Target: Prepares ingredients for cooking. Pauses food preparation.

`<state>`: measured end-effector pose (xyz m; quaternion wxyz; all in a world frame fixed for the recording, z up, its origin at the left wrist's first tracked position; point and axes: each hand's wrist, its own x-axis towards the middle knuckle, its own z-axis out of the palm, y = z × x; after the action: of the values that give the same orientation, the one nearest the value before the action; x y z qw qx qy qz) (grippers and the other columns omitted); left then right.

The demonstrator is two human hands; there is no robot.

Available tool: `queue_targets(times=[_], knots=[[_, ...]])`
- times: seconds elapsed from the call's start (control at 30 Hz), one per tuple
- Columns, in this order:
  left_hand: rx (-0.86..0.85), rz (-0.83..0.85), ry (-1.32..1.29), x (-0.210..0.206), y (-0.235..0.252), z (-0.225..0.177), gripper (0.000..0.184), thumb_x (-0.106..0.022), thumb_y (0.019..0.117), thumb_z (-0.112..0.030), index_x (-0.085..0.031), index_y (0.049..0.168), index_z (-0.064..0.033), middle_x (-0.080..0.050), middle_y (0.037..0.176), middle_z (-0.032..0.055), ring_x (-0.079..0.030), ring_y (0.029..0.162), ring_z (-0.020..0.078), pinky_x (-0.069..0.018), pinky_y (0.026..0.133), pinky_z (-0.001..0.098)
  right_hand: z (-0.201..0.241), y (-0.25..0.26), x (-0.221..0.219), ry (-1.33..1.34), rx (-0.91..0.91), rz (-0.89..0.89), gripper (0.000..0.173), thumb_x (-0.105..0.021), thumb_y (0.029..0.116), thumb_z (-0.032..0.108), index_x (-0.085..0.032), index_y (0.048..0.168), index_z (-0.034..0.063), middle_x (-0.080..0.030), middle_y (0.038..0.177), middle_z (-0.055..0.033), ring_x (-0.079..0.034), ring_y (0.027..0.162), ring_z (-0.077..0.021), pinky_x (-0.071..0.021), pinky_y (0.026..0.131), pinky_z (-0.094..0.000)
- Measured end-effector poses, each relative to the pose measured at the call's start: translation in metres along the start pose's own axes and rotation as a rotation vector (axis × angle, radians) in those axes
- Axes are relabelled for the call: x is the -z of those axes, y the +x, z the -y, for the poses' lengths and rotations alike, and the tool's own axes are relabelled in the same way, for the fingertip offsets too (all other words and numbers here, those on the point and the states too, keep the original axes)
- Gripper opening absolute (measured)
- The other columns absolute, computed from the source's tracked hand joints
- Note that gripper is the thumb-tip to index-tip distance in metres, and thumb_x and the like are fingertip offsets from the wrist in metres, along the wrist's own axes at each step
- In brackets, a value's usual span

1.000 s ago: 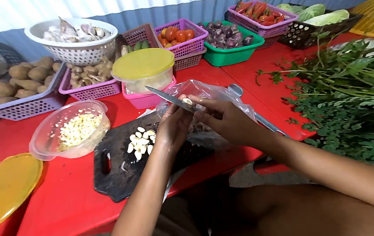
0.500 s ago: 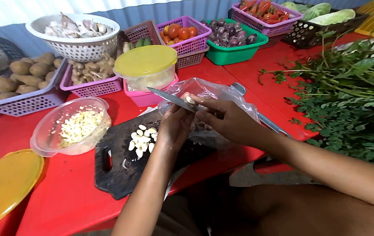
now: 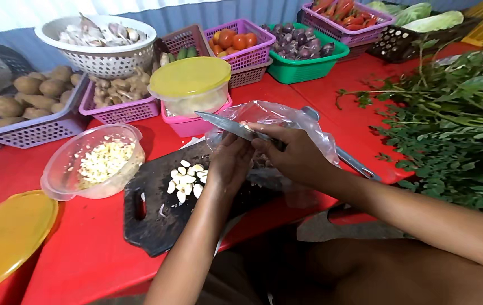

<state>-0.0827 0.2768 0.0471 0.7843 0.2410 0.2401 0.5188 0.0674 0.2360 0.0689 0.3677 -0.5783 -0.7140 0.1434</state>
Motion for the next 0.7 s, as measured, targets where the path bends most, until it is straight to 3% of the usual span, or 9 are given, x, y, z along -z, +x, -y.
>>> queue_targets(times=[0.07, 0.2, 0.3, 0.37, 0.43, 0.5, 0.6, 0.7], knots=[[-0.005, 0.023, 0.041, -0.001, -0.002, 0.000, 0.017, -0.050, 0.1053, -0.004, -0.062, 0.117, -0.0055, -0.070, 0.100, 0.0065, -0.071, 0.088, 0.0146, -0.0591, 0.085, 0.0291, -0.003, 0.005, 0.004, 0.014, 0.013, -0.047, 0.038, -0.052, 0.1067, 0.033, -0.064, 0.140, 0.0177, -0.071, 0.099, -0.0062, -0.063, 0.076, -0.0174, -0.0523, 0.068, -0.0433], [-0.019, 0.073, 0.071, -0.001, -0.003, -0.005, 0.019, -0.050, 0.1055, -0.005, -0.064, 0.119, -0.0050, -0.070, 0.099, 0.0058, -0.070, 0.084, 0.0134, -0.0594, 0.083, 0.0270, -0.007, 0.009, 0.019, 0.081, 0.044, -0.041, 0.036, -0.047, 0.1093, 0.024, -0.060, 0.140, 0.0098, -0.067, 0.091, -0.0020, -0.054, 0.068, -0.0037, -0.0475, 0.064, -0.0222], [-0.120, 0.055, 0.194, -0.002, -0.013, -0.016, 0.023, -0.048, 0.1060, -0.006, -0.064, 0.122, -0.0042, -0.068, 0.099, 0.0050, -0.068, 0.081, 0.0121, -0.0591, 0.078, 0.0267, -0.009, 0.006, 0.026, 0.124, -0.038, 0.041, 0.037, -0.042, 0.1107, 0.026, -0.063, 0.134, 0.0078, -0.055, 0.076, -0.0018, -0.044, 0.057, -0.0078, -0.0403, 0.052, -0.0275], [-0.294, 0.065, 0.469, 0.005, -0.030, -0.031, 0.022, -0.052, 0.1046, -0.004, -0.066, 0.121, -0.0016, -0.069, 0.100, 0.0048, -0.067, 0.081, 0.0102, -0.0587, 0.077, 0.0269, -0.011, 0.006, 0.028, 0.145, -0.109, 0.102, 0.036, -0.040, 0.1109, 0.030, -0.066, 0.124, 0.0091, -0.048, 0.069, -0.0012, -0.042, 0.052, -0.0102, -0.0391, 0.048, -0.0306], [-0.565, 0.013, 0.926, 0.027, -0.046, -0.051, 0.022, -0.058, 0.1022, -0.006, -0.071, 0.120, -0.0039, -0.072, 0.103, 0.0032, -0.067, 0.082, 0.0066, -0.0577, 0.074, 0.0247, -0.011, 0.007, 0.028, 0.130, -0.153, 0.152, 0.036, -0.039, 0.1110, 0.033, -0.066, 0.116, 0.0095, -0.047, 0.067, -0.0011, -0.043, 0.050, -0.0109, -0.0406, 0.047, -0.0313], [-0.728, -0.145, 1.326, 0.058, -0.057, -0.071, 0.022, -0.062, 0.1017, -0.013, -0.072, 0.120, -0.0072, -0.070, 0.106, 0.0052, -0.068, 0.086, 0.0098, -0.0588, 0.078, 0.0296, -0.009, 0.007, 0.026, 0.126, -0.183, 0.188, 0.036, -0.040, 0.1113, 0.033, -0.065, 0.120, 0.0089, -0.047, 0.067, -0.0026, -0.044, 0.051, -0.0123, -0.0414, 0.048, -0.0324], [-0.619, -0.363, 1.587, 0.096, -0.072, -0.088, 0.018, -0.064, 0.1009, -0.017, -0.073, 0.111, -0.0049, -0.073, 0.102, 0.0101, -0.070, 0.091, 0.0194, -0.0580, 0.085, 0.0439, -0.007, 0.008, 0.024, 0.102, -0.243, 0.239, 0.037, -0.038, 0.1119, 0.033, -0.065, 0.114, 0.0076, -0.047, 0.067, -0.0040, -0.044, 0.050, -0.0137, -0.0412, 0.048, -0.0333], [-0.515, -0.450, 1.646, 0.112, -0.086, -0.084, 0.015, -0.064, 0.0995, -0.015, -0.074, 0.103, -0.0043, -0.072, 0.096, 0.0097, -0.070, 0.090, 0.0195, -0.0570, 0.086, 0.0430, -0.007, 0.010, 0.023, 0.067, -0.301, 0.292, 0.040, -0.038, 0.1119, 0.034, -0.060, 0.093, 0.0062, -0.046, 0.064, -0.0042, -0.043, 0.049, -0.0135, -0.0393, 0.048, -0.0324]])
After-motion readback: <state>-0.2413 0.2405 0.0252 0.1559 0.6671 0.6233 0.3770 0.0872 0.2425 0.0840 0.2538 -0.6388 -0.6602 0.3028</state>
